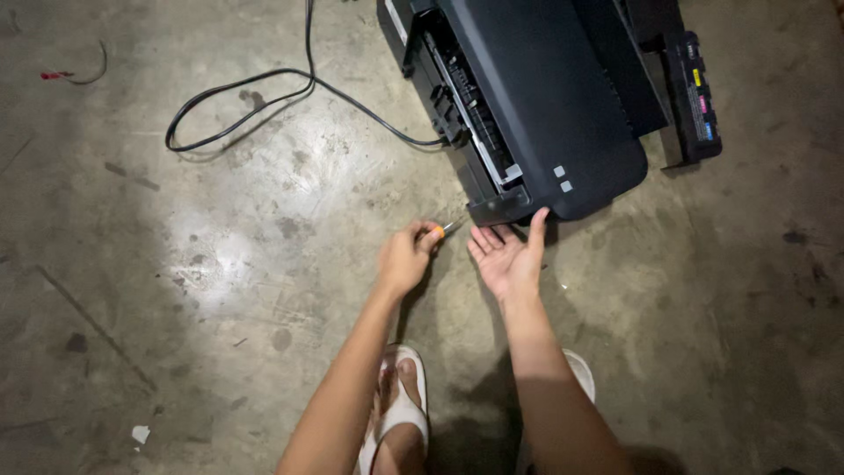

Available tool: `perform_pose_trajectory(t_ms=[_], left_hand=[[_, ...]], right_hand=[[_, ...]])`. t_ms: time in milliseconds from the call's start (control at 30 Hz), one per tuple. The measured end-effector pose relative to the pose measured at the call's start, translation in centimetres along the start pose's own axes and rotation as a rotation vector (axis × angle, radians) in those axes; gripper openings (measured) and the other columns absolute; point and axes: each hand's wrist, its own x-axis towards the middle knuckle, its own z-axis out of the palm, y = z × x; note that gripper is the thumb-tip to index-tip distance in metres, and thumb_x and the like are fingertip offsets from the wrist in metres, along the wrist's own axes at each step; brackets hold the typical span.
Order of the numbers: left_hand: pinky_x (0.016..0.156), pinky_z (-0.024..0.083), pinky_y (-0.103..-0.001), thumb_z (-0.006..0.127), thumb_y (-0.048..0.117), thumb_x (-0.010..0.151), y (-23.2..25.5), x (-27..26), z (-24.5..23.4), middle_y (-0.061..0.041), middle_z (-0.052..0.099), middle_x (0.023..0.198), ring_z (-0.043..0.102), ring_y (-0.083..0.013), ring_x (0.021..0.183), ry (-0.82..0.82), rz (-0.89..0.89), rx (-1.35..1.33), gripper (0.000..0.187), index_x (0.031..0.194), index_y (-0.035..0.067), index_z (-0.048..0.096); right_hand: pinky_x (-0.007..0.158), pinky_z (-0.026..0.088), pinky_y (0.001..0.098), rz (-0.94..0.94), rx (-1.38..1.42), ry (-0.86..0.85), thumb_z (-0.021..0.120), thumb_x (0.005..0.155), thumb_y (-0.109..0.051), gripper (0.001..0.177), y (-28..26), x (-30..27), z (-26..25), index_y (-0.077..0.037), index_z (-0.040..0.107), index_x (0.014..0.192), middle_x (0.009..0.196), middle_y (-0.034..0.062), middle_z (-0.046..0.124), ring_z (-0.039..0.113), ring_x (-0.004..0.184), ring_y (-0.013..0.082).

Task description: The person uses a screwdriver to remove and reattach screws on the exterior casing of an Epson printer. They work on multiple sides of the device, removing the top cover and then securing the front and side panels.

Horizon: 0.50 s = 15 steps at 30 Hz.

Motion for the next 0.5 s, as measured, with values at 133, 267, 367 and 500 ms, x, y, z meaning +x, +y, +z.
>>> perform_pose_trajectory(t_ms=[133,267,367,500], left_hand=[[0.07,0.054,-0.036,0.061,0.034,0.097,0.9,0.9,1.4,-0.005,0.076,0.078,0.074,-0.0181,0.074,-0.045,-0.059,0.045,0.027,0.109,0.015,0.076],[0.071,0.054,-0.038,0.059,0.035,0.096,1.2,1.0,1.9,-0.004,0.077,0.078,0.074,-0.0205,0.076,-0.001,-0.036,0.08,0.028,0.108,0.015,0.075],[0.072,0.052,-0.04,0.056,0.036,0.098,1.4,1.6,2.2,-0.004,0.076,0.08,0.072,-0.0228,0.079,0.015,-0.056,0.108,0.03,0.11,0.017,0.076],[0.074,0.053,-0.041,0.055,0.037,0.101,1.8,2.4,2.5,-0.006,0.076,0.079,0.074,-0.0244,0.08,0.018,-0.062,0.071,0.031,0.108,0.014,0.076]], right_hand=[[0.122,0.02,0.057,0.046,-0.107,-0.021,0.063,0.059,-0.091,0.144,-0.9,0.1,0.7,0.016,0.028,0.149,0.154,0.0283,0.039,0.033,0.149,0.0428],[0.122,0.025,0.057,0.034,-0.184,0.015,0.062,0.059,-0.091,0.141,-1.2,0.0,0.4,0.014,0.032,0.148,0.151,0.0282,0.041,0.038,0.147,0.0424],[0.12,0.03,0.0556,0.026,-0.224,0.013,0.061,0.06,-0.092,0.138,-1.2,0.0,0.3,0.014,0.037,0.145,0.144,0.0273,0.045,0.045,0.139,0.0408],[0.117,0.036,0.054,0.016,-0.26,0.028,0.058,0.061,-0.093,0.134,-1.3,0.0,0.3,0.013,0.043,0.14,0.134,0.0245,0.05,0.052,0.128,0.038]])
